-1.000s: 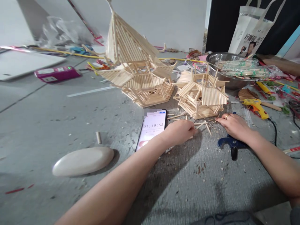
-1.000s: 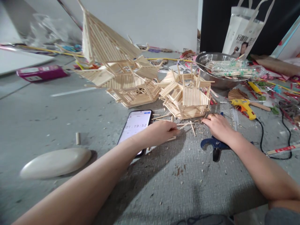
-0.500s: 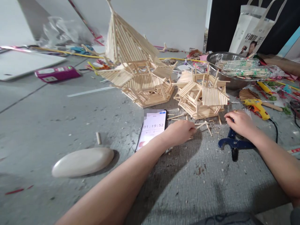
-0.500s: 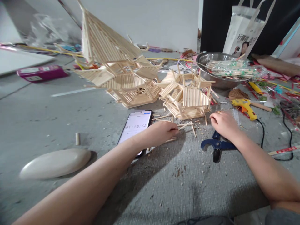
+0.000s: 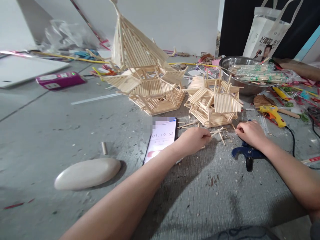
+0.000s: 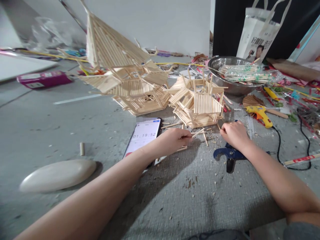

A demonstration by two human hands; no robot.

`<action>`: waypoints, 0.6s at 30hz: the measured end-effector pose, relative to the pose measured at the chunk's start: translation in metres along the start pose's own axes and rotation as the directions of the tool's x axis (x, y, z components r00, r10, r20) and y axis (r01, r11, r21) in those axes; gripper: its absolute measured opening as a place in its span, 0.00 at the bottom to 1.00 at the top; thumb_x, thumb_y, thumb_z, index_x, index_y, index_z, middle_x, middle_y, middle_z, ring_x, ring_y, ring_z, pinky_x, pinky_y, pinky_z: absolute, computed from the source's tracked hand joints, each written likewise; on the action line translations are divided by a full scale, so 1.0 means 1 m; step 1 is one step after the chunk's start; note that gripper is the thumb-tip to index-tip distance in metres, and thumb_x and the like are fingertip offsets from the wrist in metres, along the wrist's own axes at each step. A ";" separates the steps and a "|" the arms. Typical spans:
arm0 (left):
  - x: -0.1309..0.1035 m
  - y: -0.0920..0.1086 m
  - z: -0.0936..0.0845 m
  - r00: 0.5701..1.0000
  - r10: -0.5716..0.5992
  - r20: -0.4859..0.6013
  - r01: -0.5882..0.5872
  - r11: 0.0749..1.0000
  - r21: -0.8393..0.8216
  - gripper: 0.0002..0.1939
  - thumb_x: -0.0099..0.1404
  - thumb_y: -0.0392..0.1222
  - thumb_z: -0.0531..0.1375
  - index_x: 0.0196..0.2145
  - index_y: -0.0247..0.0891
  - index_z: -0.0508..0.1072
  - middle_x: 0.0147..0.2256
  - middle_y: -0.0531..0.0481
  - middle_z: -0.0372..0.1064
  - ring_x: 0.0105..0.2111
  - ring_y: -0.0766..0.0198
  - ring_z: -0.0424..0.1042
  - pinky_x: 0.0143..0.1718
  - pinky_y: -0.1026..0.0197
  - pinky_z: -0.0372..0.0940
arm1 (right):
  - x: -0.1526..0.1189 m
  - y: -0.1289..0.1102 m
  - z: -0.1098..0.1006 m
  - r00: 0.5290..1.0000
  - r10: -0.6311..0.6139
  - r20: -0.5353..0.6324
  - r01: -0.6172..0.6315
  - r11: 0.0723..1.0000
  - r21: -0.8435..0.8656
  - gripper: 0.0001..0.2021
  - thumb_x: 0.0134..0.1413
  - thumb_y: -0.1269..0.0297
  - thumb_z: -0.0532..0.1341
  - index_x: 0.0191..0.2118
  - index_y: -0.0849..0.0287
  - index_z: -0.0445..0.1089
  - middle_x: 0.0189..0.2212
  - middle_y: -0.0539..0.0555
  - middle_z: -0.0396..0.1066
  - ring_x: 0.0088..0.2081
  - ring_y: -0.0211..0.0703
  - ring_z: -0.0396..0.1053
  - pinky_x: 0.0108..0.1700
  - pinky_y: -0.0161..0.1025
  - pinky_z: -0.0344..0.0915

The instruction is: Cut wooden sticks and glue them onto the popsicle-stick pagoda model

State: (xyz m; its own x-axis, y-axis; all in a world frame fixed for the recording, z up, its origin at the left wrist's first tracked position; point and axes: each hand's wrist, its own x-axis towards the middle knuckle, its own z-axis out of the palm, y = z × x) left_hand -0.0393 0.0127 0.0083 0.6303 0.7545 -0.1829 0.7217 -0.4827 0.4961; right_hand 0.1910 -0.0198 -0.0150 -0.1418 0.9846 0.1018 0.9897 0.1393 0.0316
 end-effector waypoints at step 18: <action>0.007 -0.013 0.011 0.939 0.264 -0.220 -0.274 0.962 -0.015 0.12 0.61 0.38 0.50 0.24 0.37 0.69 0.29 0.48 0.71 0.34 0.64 0.67 0.40 0.59 0.60 | -0.002 0.004 0.000 0.996 -0.093 0.002 0.091 0.982 0.166 0.09 0.52 0.63 0.54 0.26 0.57 0.68 0.22 0.49 0.72 0.27 0.40 0.68 0.40 0.41 0.52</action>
State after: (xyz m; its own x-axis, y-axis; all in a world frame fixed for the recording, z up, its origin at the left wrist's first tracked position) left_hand -0.0408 0.0191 -0.0091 0.7195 0.6790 0.1458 0.5174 -0.6642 0.5396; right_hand 0.1948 -0.0209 -0.0151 -0.2332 0.9677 0.0963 0.9618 0.2441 -0.1243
